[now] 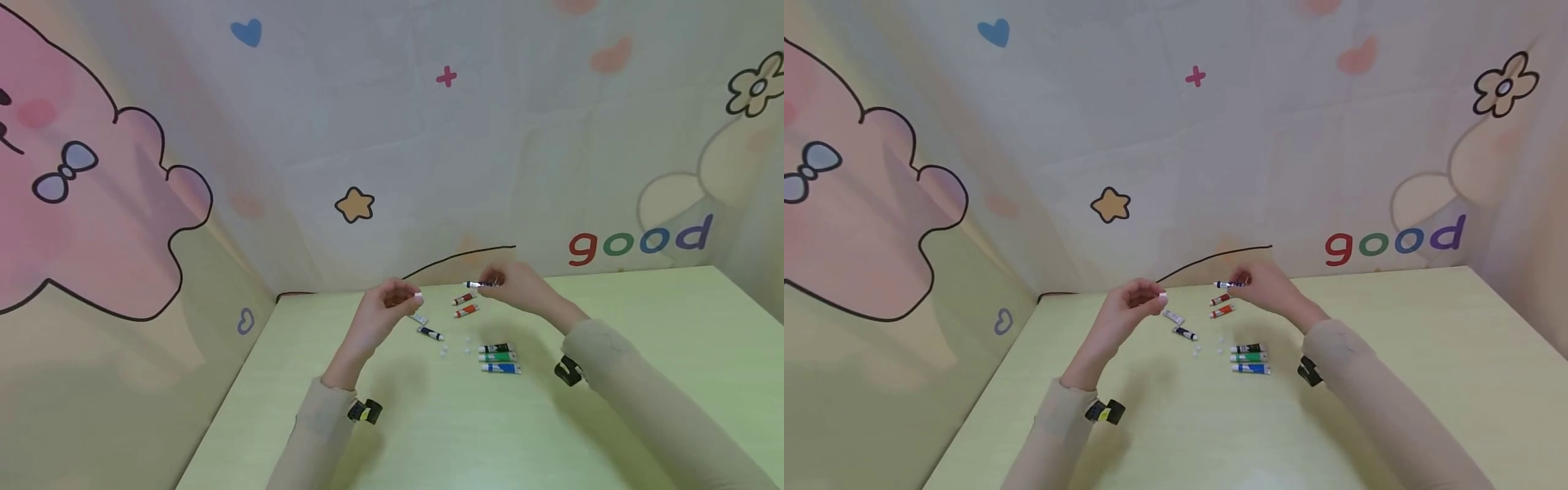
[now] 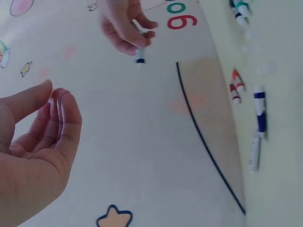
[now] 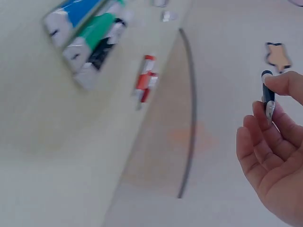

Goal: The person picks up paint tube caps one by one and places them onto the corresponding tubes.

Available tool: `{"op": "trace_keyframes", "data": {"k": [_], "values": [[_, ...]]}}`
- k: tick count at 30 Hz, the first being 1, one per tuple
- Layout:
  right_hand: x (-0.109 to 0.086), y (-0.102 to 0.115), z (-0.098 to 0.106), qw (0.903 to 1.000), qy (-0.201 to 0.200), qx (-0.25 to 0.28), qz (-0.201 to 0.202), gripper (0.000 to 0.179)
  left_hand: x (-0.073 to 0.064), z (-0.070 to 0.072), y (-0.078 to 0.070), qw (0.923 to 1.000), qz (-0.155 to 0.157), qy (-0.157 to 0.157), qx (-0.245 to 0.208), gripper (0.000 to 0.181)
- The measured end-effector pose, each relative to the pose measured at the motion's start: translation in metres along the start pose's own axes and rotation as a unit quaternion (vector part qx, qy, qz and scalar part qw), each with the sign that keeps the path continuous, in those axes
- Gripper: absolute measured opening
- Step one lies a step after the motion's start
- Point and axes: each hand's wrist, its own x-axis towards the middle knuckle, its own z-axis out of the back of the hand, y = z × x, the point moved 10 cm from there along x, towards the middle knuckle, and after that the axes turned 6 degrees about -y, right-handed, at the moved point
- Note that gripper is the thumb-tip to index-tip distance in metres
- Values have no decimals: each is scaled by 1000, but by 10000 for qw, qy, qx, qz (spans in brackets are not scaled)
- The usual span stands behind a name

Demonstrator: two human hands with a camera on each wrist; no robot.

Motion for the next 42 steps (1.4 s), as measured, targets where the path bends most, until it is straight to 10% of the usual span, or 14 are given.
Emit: {"op": "trace_keyframes", "data": {"k": [16,28,36,42], "values": [[-67,120,66,9664,-1258,585,2162,20,-23,-15,-65,9970,-718,-24,-294,21],[-101,148,72,9431,-1606,489,2871,31,-51,-27,-100,9891,-1468,-105,-65,16],[-118,161,69,9263,-1790,285,3303,15,-58,-32,-100,9899,-1406,-39,-155,16],[-127,168,67,9135,-2001,2,3543,39,-61,-33,-97,9910,-1331,-32,-101,16]]}}
